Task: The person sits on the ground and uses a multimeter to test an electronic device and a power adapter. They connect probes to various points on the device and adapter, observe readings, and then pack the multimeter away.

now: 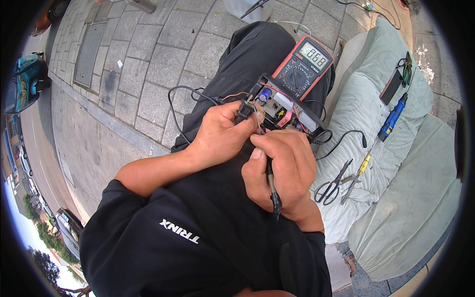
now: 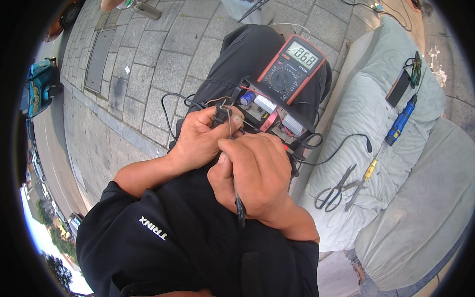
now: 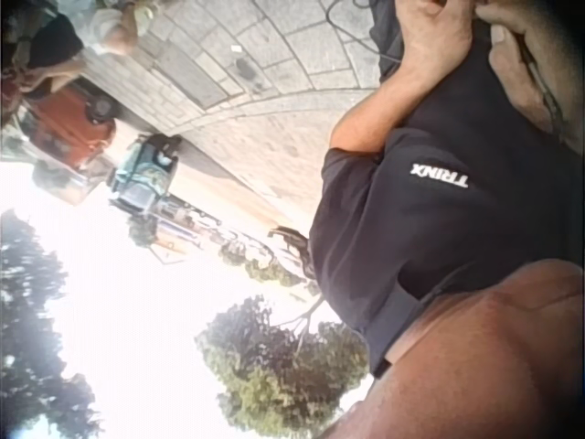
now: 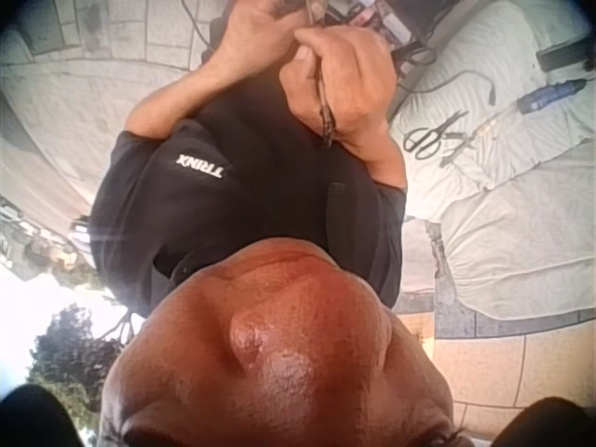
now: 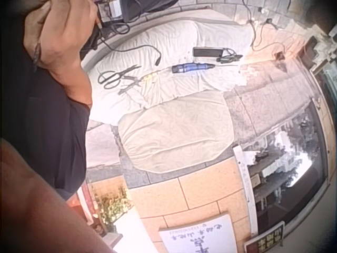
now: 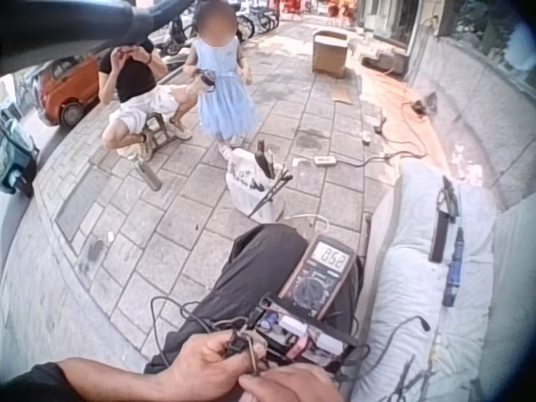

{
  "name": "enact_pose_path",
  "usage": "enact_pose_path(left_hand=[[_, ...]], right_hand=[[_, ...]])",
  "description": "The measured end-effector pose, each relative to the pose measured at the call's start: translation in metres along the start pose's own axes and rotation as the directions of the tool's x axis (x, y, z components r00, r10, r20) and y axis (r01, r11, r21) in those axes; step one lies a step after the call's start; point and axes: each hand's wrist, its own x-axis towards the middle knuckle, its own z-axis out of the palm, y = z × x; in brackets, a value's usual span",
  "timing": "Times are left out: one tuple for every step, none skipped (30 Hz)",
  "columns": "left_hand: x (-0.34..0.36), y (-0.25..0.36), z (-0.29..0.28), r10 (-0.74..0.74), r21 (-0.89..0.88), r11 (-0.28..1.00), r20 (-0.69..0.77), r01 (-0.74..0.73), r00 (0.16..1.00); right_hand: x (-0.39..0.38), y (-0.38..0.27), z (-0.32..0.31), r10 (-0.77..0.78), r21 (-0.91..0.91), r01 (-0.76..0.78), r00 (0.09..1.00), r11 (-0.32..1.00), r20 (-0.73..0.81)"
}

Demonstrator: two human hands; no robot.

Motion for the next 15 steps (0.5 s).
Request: enact_pose_path(left_hand=[[-0.001,0.003,0.001,-0.017,-0.023,1.000,-0.002,0.017,1.000],[-0.002,0.010,0.003,-0.035,-0.047,0.998,-0.003,0.035,0.999],[-0.002,0.013,0.004,-0.053,-0.071,0.996,-0.005,0.052,0.999],[-0.003,0.011,0.004,-0.032,-0.073,0.997,-0.009,0.031,0.999],[-0.002,0.009,0.004,-0.011,-0.075,0.997,-0.014,0.010,1.000],[-0.002,0.006,0.003,0.009,-0.077,0.997,-0.019,-0.011,1.000],[-0.002,0.004,0.002,0.023,-0.043,0.999,-0.013,-0.024,1.000],[-0.001,0.002,0.000,0.037,-0.009,0.999,-0.006,-0.037,0.999],[-0.001,0.001,-0.001,0.052,0.025,0.998,0.000,-0.052,0.999],[-0.001,0.000,-0.001,0.061,0.024,0.998,0.004,-0.061,0.998],[-0.001,0.000,0.000,0.071,0.023,0.997,0.008,-0.071,0.997],[0.000,0.000,0.000,0.081,0.022,0.996,0.011,-0.082,0.997],[-0.001,0.000,0.000,0.071,0.018,0.997,0.019,-0.072,0.997],[-0.001,0.000,0.000,0.061,0.013,0.998,0.027,-0.062,0.998],[-0.002,0.001,0.000,0.051,0.009,0.999,0.035,-0.051,0.998]], right_hand=[[0.000,0.000,-0.001,-0.005,0.006,0.005,1.000,1.000,-0.007],[0.000,-0.001,-0.001,-0.010,0.012,0.010,1.000,1.000,-0.014],[-0.001,-0.001,-0.002,-0.009,-0.002,0.009,0.999,1.000,-0.031],[-0.002,0.000,-0.004,-0.010,-0.014,0.009,0.999,1.000,-0.047],[-0.003,0.000,-0.005,-0.011,-0.026,0.009,0.998,1.000,-0.064],[-0.003,0.000,-0.004,-0.006,-0.012,0.005,0.999,1.000,-0.042],[-0.001,0.001,-0.003,0.001,-0.002,-0.001,1.000,1.000,-0.022],[0.001,0.002,-0.001,0.008,0.008,-0.008,1.000,1.000,-0.002],[0.001,0.003,0.002,-0.026,0.022,0.026,1.000,0.999,0.001],[0.002,0.003,0.005,-0.048,0.026,0.048,0.999,0.998,-0.013],[0.003,0.003,0.007,-0.070,0.030,0.071,0.997,0.997,-0.027],[0.004,0.003,0.010,-0.093,0.033,0.094,0.995,0.995,-0.041],[0.005,0.002,0.012,-0.107,0.032,0.109,0.993,0.994,-0.052],[0.006,0.002,0.013,-0.112,0.037,0.114,0.992,0.993,-0.050],[0.006,0.003,0.013,-0.117,0.042,0.119,0.992,0.992,-0.048]])
